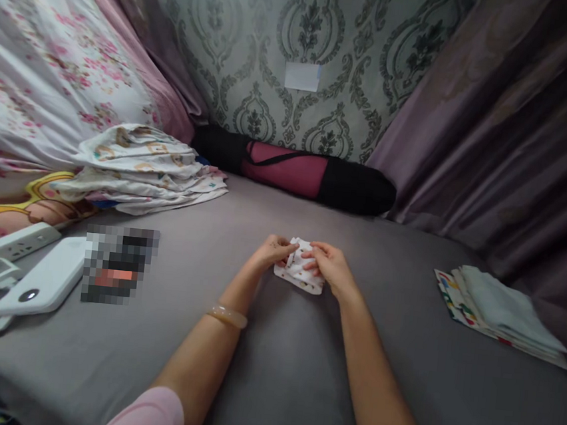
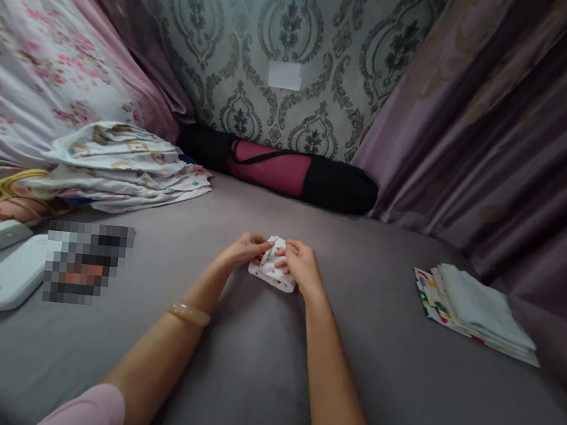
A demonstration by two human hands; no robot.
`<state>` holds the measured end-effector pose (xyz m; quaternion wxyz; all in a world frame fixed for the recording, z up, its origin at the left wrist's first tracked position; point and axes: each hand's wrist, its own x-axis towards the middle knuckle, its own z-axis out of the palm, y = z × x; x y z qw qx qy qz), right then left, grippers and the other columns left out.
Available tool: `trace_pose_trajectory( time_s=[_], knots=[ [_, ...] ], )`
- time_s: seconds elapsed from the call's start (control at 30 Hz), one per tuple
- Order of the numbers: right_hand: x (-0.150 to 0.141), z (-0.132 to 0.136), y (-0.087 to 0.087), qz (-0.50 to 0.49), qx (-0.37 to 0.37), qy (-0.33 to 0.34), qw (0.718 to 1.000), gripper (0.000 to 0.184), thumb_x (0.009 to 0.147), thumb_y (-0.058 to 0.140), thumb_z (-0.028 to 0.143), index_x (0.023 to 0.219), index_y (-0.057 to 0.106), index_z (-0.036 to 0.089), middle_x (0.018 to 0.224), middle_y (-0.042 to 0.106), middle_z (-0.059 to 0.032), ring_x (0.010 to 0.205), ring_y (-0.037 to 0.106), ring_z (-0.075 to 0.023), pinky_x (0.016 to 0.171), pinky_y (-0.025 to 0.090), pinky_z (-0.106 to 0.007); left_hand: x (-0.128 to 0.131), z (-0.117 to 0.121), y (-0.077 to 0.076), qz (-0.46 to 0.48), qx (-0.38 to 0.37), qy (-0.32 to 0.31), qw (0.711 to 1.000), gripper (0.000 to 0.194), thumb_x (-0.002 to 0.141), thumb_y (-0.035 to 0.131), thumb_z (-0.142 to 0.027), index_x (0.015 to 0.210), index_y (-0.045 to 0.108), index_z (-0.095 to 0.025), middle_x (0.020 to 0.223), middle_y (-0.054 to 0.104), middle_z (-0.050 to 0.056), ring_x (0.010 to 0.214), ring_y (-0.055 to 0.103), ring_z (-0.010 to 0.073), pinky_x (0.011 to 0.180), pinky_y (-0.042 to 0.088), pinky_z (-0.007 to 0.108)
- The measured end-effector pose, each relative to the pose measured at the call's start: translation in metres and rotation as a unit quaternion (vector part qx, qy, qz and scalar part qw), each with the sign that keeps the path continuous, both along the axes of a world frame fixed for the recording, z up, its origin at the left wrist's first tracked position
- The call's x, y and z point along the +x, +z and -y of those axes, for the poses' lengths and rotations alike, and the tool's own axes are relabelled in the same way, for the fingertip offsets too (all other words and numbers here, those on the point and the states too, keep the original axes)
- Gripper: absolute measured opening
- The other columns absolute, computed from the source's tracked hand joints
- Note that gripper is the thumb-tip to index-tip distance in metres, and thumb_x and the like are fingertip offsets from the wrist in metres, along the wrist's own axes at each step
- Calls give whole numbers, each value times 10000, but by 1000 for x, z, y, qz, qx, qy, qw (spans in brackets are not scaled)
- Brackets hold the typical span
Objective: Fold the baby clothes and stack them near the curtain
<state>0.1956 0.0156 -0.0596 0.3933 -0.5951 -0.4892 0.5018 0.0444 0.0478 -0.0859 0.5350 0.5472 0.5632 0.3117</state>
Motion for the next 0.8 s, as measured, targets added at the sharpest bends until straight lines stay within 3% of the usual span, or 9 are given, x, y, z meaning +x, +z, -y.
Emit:
trace_pose_trajectory(
  time_s=[0.13,0.23,0.33,0.47,0.53,0.6,0.7,0.8],
  knots=[
    [22,1,11,-12,21,-72,997,125,889,448,128,960,549,147,814,682,-44,480,577,-55,381,366,-143,4,4,-3,-78,57,-20,995,538,706,726,-347,1143,549,-87,749,601,25,535,528,107,493,435,213],
    [31,1,8,-9,19,-90,996,98,871,475,132,906,564,155,791,686,-41,470,566,-53,376,362,-139,7,5,-3,-120,118,-52,984,643,665,717,-223,1261,497,-123,841,606,37,633,549,124,567,438,218],
    [37,-1,-1,2,30,-102,994,97,844,491,142,882,579,157,767,694,-37,467,573,-63,372,360,-141,7,5,1,-118,185,-92,971,582,684,620,-132,1258,536,-182,797,575,1,654,518,113,600,411,208],
    [43,-7,-18,69,93,-120,986,183,831,463,201,933,608,154,798,707,-40,503,609,-98,431,423,-184,-3,4,7,-79,170,-102,977,441,708,538,-125,1140,619,-157,643,459,-46,548,430,84,531,337,190],
    [44,-11,-27,143,152,-117,971,243,839,437,234,969,628,159,846,712,-54,607,649,-135,575,505,-254,-9,3,7,-77,157,-89,981,410,700,556,-146,1102,630,-133,617,408,-58,537,400,81,514,314,187],
    [41,-13,-32,225,225,-98,943,299,851,411,257,1009,646,160,950,707,-91,813,668,-184,778,516,-334,-13,2,4,-79,152,-80,982,404,687,583,-166,1085,634,-121,636,415,-55,563,409,86,527,327,187],
    [28,-10,-35,310,300,-13,902,393,889,356,277,1139,626,139,1228,610,-141,1173,535,-226,1005,400,-391,-16,0,-1,-87,150,-87,981,419,677,602,-184,1089,633,-115,672,454,-45,598,430,94,561,358,193],
    [12,-3,-35,381,299,68,872,478,938,286,309,1315,512,120,1436,430,-132,1367,312,-238,1119,229,-454,-16,-3,-5,-94,147,-101,980,433,674,605,-182,1100,629,-111,684,470,-42,609,441,96,574,373,194]
  ],
)
